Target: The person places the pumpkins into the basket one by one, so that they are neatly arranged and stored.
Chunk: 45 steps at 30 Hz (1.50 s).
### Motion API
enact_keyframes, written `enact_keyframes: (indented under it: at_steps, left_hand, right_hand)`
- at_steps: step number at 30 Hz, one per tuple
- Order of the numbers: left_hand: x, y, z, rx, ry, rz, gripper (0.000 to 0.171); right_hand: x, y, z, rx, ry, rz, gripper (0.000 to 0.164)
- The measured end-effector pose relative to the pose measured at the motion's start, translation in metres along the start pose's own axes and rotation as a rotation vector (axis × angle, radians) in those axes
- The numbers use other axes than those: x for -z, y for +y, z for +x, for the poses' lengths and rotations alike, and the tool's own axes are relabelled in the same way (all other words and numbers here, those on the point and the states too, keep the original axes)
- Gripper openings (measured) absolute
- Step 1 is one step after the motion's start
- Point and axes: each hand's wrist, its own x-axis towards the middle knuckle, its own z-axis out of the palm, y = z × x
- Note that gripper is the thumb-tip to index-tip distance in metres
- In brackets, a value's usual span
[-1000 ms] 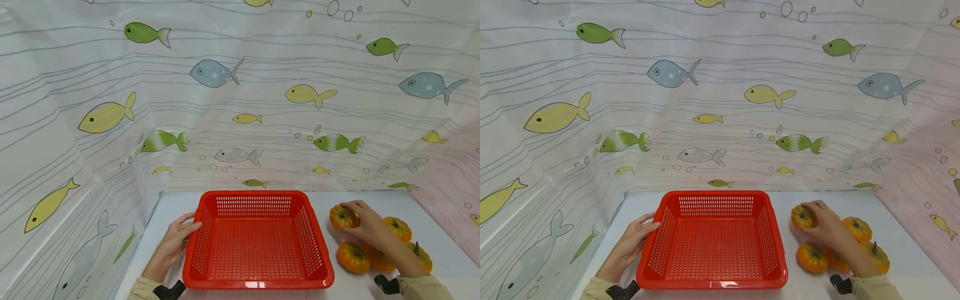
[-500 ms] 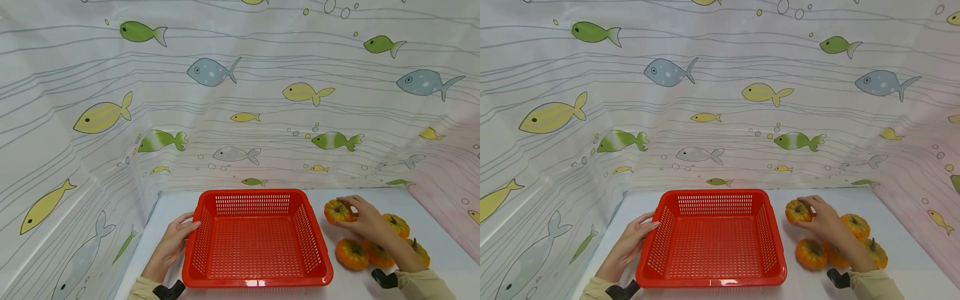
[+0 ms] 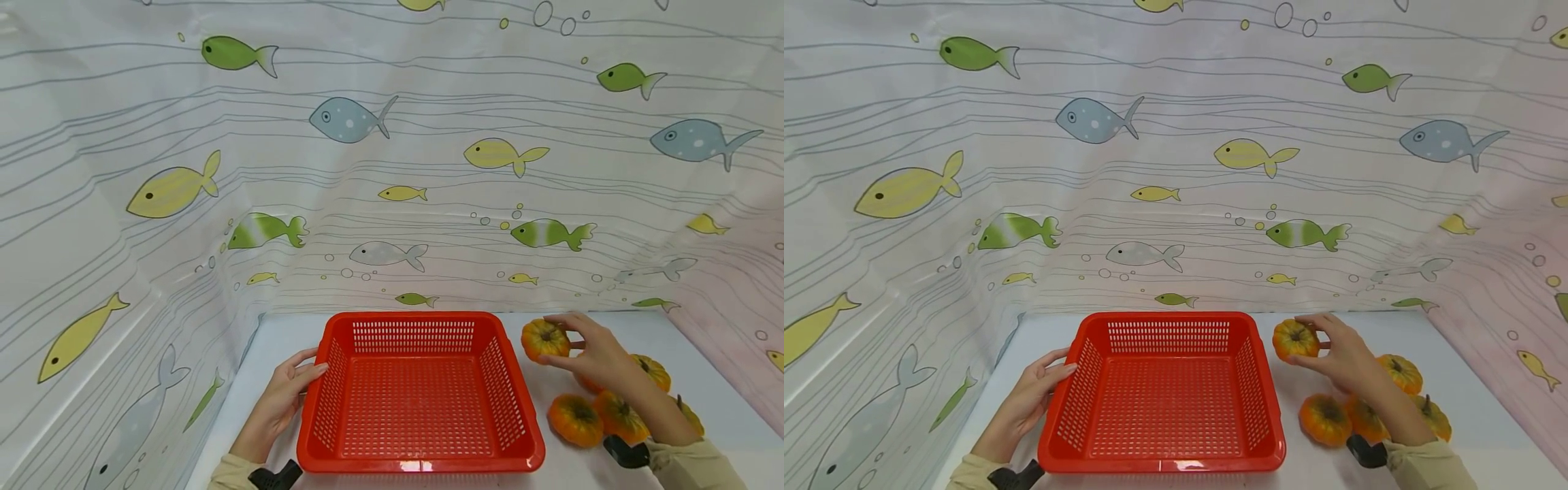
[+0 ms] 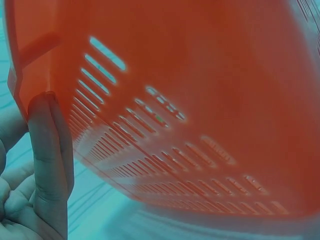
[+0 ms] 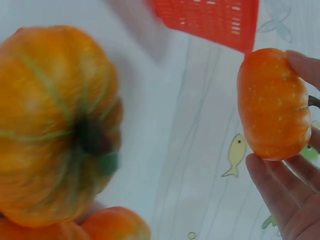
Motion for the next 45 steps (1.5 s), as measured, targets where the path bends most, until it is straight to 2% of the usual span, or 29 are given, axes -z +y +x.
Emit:
enact_keyframes:
  at_steps: [6, 12, 16, 22, 28, 34, 45]
  left_hand:
    - [-0.001, 0.001, 0.0, -0.003, -0.026, -0.001, 0.063]
    - [-0.001, 0.0, 0.0, 0.0, -0.008, -0.013, 0.061]
    - [-0.001, 0.0, 0.0, -0.005, -0.007, -0.011, 0.062]
    - [-0.002, 0.001, -0.001, -0.004, -0.009, -0.011, 0.062]
    - [-0.002, 0.002, -0.002, -0.005, -0.034, -0.009, 0.065]
    - [-0.002, 0.003, -0.003, -0.004, -0.03, -0.008, 0.065]
    - [0.001, 0.001, -0.003, -0.009, -0.051, -0.003, 0.067]
  right_hand:
    - [0.0, -0.009, 0.005, 0.032, -0.003, -0.007, 0.072]
    - [-0.002, -0.022, 0.014, 0.087, -0.023, 0.016, 0.07]
    - [-0.004, -0.031, 0.022, 0.127, -0.056, 0.041, 0.07]
    - [-0.01, -0.047, 0.033, 0.142, -0.118, 0.082, 0.07]
    - [-0.016, -0.063, 0.042, 0.2, -0.15, 0.114, 0.068]
    - [-0.024, -0.079, 0.051, 0.24, -0.181, 0.142, 0.067]
    - [-0.042, -0.099, 0.064, 0.291, -0.186, 0.094, 0.065]
